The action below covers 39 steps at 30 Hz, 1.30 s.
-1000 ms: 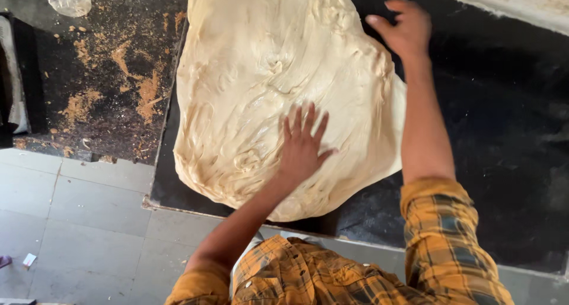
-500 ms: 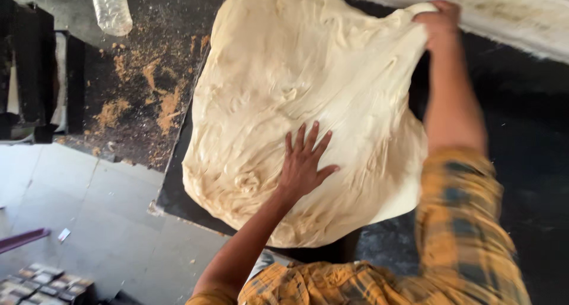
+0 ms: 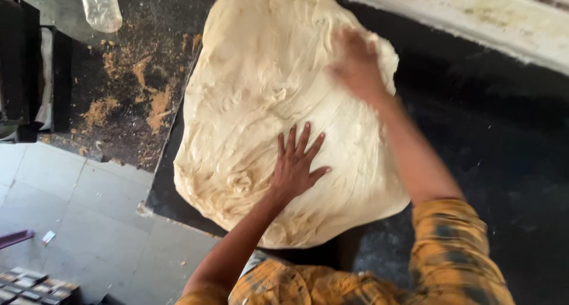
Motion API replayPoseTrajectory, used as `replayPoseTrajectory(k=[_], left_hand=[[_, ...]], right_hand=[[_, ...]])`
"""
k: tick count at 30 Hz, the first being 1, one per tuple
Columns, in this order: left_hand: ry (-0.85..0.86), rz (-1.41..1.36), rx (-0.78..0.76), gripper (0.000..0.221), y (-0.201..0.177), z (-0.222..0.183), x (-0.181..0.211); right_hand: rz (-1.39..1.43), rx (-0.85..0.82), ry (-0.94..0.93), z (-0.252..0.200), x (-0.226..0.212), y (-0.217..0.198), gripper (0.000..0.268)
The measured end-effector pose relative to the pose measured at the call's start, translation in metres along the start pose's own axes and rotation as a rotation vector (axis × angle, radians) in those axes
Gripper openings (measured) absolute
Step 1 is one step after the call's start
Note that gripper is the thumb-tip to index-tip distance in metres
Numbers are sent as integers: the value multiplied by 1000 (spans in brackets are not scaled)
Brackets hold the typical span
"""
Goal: The person spreads oil on a large piece of dough with their hands, stretching and folding the dough on a black table.
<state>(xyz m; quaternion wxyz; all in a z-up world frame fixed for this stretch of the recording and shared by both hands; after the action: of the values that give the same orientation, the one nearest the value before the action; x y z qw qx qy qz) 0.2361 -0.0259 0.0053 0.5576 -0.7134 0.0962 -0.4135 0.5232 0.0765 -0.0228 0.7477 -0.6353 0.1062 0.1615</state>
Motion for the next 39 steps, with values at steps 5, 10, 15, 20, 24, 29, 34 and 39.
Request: replayPoseTrajectory(k=[5,10,15,20,24,29,34,39], left_hand=[[0,-44,-4,85,3,-6,-3],[-1,9,-103,91,-9,-24,-21],[-288,212,-164,98,-64,-60,-118],[-198,166,25,92,-80,-109,-162],[-177,205,77,88,-81,-130,-172],[-109,110,29,85,-75,-129,-196],[-17,-107,128,84,-73,-135,-161],[479,-74,-171,92,-22,-149,-4]], right_hand=[[-168,-193,143,56,18,9,83],[-26,-177,189,75,43,-7,85],[722,188,417,44,60,-45,76],[-57,211,217,-117,-30,-4,85],[-310,29,413,-241,-144,23,80],[-313,130,352,-281,-167,16,72],[41,985,755,-397,-171,-5,39],[929,1301,817,-430,-128,62,62]])
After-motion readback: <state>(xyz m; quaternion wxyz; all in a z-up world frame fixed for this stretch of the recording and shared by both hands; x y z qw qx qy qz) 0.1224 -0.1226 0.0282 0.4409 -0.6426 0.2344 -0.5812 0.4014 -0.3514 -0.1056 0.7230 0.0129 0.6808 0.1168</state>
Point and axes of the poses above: each hand's wrist, its own z-axis towards the middle knuckle, its own y-axis out of the palm, x = y × z, the point moved 5 cm from there along z, towards the middle knuckle, and after that the axes turned 10 degrees about -y, right-handed, at the moved point
